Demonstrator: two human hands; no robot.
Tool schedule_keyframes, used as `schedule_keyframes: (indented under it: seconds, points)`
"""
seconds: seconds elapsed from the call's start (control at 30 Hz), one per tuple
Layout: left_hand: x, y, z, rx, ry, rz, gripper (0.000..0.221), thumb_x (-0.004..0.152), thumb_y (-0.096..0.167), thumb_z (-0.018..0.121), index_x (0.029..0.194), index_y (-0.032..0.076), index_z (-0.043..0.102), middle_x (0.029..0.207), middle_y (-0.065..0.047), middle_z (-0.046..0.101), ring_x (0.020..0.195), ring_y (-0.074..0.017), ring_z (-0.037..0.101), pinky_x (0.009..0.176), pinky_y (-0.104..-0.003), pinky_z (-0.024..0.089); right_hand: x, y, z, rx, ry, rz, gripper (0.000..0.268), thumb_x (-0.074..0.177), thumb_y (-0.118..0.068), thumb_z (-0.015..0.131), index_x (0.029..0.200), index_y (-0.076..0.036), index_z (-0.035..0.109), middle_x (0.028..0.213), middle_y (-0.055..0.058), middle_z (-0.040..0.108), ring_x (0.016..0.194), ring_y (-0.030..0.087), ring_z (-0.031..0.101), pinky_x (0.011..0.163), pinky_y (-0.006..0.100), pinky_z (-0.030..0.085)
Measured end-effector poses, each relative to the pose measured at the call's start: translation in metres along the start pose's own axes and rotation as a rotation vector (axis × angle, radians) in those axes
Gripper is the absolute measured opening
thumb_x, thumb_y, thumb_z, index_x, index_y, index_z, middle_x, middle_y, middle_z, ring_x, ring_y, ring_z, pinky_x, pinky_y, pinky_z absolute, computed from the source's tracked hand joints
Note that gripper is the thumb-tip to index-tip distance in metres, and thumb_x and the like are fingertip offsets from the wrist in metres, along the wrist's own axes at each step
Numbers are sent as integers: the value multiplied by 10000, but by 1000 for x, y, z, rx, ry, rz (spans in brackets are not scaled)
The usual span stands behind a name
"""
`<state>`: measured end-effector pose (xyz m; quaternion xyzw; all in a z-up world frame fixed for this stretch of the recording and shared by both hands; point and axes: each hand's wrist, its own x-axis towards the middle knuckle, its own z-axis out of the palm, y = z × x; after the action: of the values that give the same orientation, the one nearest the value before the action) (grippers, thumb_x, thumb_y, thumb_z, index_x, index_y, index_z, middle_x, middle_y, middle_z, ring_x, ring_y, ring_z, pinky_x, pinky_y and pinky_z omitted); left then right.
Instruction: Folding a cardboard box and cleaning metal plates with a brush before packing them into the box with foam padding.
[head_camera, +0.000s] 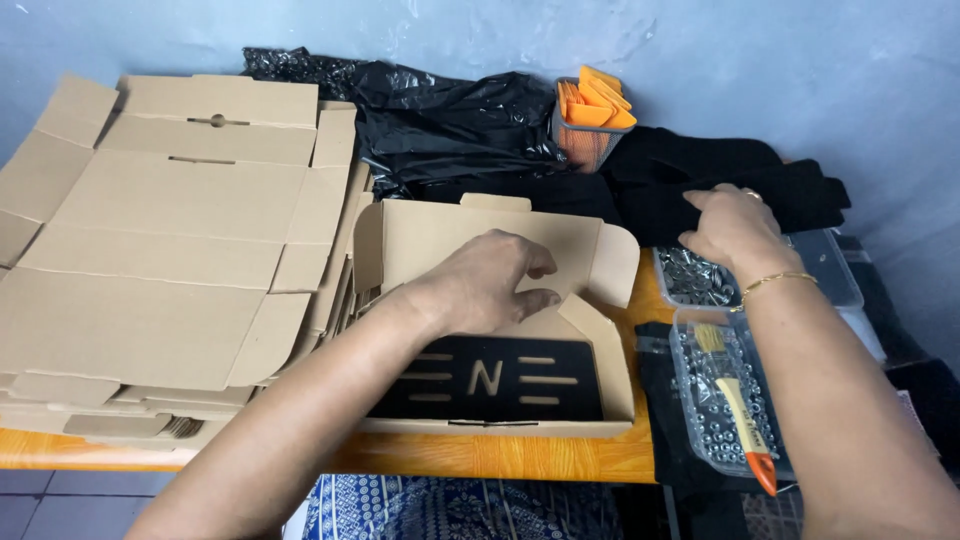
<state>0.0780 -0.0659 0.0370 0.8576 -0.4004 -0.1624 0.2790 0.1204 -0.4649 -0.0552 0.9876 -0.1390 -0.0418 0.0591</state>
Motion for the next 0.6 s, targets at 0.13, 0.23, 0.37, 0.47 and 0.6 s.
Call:
schedule_keyframes:
  seconds: [0.13, 0.23, 0.37, 0.47, 0.6]
  points:
    - [5, 2, 5, 12, -43, -14, 404, 929, 224, 683, 1276, 16, 690, 1160, -204, 735, 1183, -401, 683, 929, -534, 586, 1, -13, -4, 5, -55, -18, 764, 777, -442, 765, 1506, -300, 591, 1415, 166, 634, 1290, 453, 579, 1052, 578, 491]
    - [-4, 9, -3, -22, -132, -37, 423, 947, 170, 647, 1322, -27, 645, 1246, -249, 703, 1259, -424, 635, 997, -551, 556, 3, -12, -2, -81, -66, -34, 823, 706, -388, 783, 1502, -312, 587, 1435, 148, 629, 1290, 440, 586, 1040, 564, 508]
    - [-5, 5, -1, 3, -175, -65, 437, 937, 169, 653, 1334, -12, 638, 1262, -231, 701, 1273, -395, 634, 1005, -543, 554, 10, -2, 14, -211, -12, -47, 754, 770, -270, 711, 1513, -291, 584, 1412, 141, 624, 1338, 444, 499, 1062, 543, 452]
    - [-7, 7, -3, 0, -183, -68, 444, 939, 168, 652, 1344, -11, 631, 1273, -234, 694, 1284, -397, 625, 1015, -549, 549, 9, -1, 15, -154, 4, -48, 674, 818, -225, 654, 1488, -286, 615, 1438, 128, 624, 1375, 441, 480, 1099, 540, 415]
    - [-13, 8, -6, 1, -179, -62, 434, 944, 174, 660, 1328, -26, 638, 1248, -232, 699, 1273, -401, 633, 1017, -537, 549, -4, 1, 7, 83, 17, -23, 462, 917, -216, 583, 1357, -241, 722, 1394, 112, 703, 1318, 454, 581, 1076, 560, 485]
